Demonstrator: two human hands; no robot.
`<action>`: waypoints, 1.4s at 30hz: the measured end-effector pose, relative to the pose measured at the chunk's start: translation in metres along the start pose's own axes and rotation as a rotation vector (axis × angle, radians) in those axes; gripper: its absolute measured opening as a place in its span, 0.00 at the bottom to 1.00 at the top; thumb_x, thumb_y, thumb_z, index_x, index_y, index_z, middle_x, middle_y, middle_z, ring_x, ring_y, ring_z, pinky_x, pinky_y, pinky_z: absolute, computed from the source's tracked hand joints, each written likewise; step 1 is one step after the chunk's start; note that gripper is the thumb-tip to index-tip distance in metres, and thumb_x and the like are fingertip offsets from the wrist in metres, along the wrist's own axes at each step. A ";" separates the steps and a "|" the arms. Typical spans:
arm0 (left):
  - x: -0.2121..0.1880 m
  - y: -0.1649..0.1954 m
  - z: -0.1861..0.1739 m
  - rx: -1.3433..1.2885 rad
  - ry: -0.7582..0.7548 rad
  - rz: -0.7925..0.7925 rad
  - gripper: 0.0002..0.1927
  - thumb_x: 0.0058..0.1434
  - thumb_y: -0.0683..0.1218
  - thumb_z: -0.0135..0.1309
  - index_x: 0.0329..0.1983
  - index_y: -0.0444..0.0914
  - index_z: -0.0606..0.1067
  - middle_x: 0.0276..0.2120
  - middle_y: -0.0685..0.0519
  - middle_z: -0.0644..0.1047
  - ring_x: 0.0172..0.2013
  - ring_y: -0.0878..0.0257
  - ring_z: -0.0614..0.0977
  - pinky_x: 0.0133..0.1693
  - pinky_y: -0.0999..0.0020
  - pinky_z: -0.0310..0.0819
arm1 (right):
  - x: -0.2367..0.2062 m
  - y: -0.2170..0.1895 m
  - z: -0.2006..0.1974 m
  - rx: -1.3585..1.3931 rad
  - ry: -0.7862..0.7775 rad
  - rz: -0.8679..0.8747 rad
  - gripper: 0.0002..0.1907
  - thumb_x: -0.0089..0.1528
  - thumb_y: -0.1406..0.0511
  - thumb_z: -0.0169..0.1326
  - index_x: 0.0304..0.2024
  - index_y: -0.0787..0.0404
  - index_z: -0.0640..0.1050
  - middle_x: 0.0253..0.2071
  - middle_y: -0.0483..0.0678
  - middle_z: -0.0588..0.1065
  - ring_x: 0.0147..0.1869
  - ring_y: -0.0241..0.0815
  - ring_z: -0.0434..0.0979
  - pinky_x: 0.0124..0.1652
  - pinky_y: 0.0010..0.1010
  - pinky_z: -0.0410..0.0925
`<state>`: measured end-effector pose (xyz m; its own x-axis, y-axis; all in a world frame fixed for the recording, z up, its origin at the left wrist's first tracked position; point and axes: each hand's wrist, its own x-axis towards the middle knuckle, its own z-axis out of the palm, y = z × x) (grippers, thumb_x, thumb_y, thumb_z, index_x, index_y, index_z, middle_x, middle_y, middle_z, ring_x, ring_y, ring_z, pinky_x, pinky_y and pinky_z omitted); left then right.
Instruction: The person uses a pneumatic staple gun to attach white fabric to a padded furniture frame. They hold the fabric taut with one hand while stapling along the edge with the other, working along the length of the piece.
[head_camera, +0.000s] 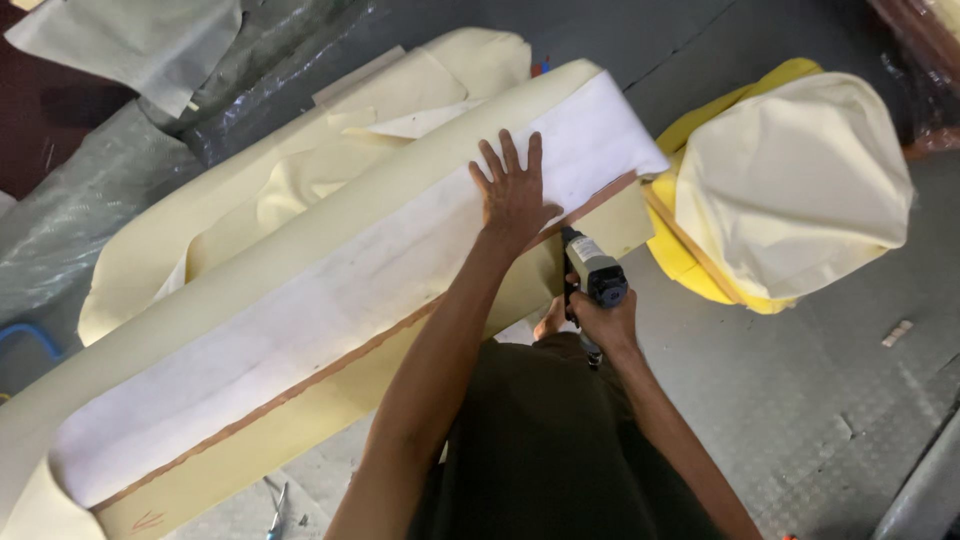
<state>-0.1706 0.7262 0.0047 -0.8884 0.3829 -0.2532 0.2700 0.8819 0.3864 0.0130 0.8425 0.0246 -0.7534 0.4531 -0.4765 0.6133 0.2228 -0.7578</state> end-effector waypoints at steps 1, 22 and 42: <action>0.012 0.012 0.002 -0.002 -0.016 -0.010 0.63 0.48 0.64 0.69 0.77 0.40 0.45 0.74 0.29 0.44 0.71 0.22 0.43 0.64 0.20 0.42 | 0.007 0.001 -0.010 0.013 -0.002 -0.015 0.15 0.53 0.71 0.56 0.43 0.65 0.83 0.26 0.49 0.80 0.28 0.35 0.78 0.31 0.30 0.71; 0.079 0.054 0.030 0.025 0.480 0.063 0.51 0.46 0.79 0.60 0.66 0.46 0.71 0.57 0.44 0.73 0.55 0.48 0.72 0.55 0.45 0.59 | 0.130 0.061 -0.112 0.019 -0.292 -0.341 0.11 0.53 0.69 0.59 0.38 0.66 0.81 0.30 0.50 0.81 0.34 0.35 0.81 0.34 0.32 0.74; 0.097 0.064 -0.005 -0.304 0.052 -0.013 0.30 0.52 0.64 0.65 0.49 0.39 0.76 0.35 0.45 0.83 0.35 0.49 0.85 0.37 0.50 0.79 | 0.124 0.024 -0.089 -0.228 -0.232 -0.230 0.11 0.51 0.66 0.59 0.35 0.66 0.79 0.30 0.55 0.81 0.35 0.44 0.83 0.38 0.37 0.74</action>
<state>-0.2410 0.8188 0.0090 -0.9109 0.3510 -0.2169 0.1423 0.7608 0.6332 -0.0440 0.9808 -0.0130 -0.8949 0.1682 -0.4133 0.4394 0.4934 -0.7506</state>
